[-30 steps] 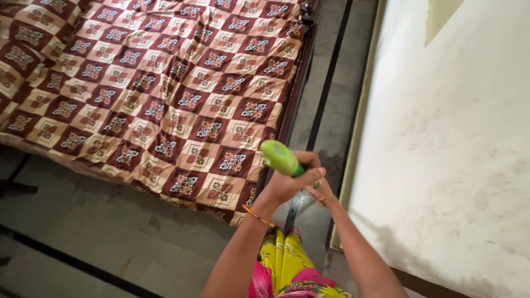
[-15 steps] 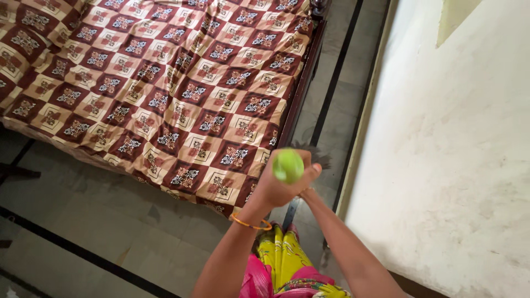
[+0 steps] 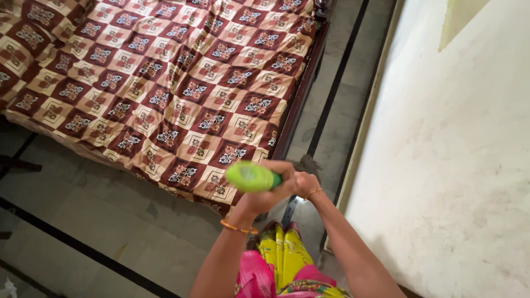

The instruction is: The person prepares a mop by dipping it in a bucket of water, wringing it out, and then mops the floor in a bedroom and a kitchen area.

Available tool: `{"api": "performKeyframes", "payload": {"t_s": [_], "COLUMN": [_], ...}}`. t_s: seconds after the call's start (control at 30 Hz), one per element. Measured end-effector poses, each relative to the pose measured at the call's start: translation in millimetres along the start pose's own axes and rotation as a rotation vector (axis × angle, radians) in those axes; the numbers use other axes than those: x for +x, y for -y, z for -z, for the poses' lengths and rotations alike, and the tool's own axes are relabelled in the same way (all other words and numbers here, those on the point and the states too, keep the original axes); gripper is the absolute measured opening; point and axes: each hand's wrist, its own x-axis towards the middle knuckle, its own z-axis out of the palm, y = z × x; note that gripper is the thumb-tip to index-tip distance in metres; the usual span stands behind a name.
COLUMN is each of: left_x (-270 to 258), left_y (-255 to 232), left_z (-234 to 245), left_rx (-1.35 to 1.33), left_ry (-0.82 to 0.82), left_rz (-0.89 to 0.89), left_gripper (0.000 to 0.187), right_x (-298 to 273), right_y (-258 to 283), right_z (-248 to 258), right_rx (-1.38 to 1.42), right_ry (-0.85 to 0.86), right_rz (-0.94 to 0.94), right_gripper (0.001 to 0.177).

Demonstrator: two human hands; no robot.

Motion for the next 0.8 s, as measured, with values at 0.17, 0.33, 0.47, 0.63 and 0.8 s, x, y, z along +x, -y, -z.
{"api": "performKeyframes", "payload": {"t_s": [0.17, 0.33, 0.47, 0.63, 0.8], "left_x": [-8.7, 8.4, 14.6, 12.7, 4.8], "left_y": [24.8, 59.4, 56.9, 27.6, -2.5], "left_z": [-16.4, -35.3, -32.9, 4.8, 35.2], "left_rx": [0.083, 0.16, 0.161, 0.022, -0.102], "left_ry": [0.062, 0.099, 0.112, 0.192, 0.295], "left_rz": [0.11, 0.031, -0.027, -0.028, 0.012], "left_gripper": [0.031, 0.03, 0.027, 0.031, 0.039], "right_x": [9.6, 8.3, 2.5, -25.7, -55.4], "right_y": [-41.5, -68.9, -56.0, -12.9, 26.7], "right_z": [11.5, 11.3, 7.8, -20.5, -61.9], "right_rx": [0.23, 0.567, 0.64, 0.612, 0.635], "right_ry": [-0.109, -0.171, -0.24, -0.278, -0.352], "right_rz": [-0.035, -0.083, -0.26, -0.514, -0.557], "right_gripper": [0.026, 0.021, 0.021, 0.027, 0.03]}}
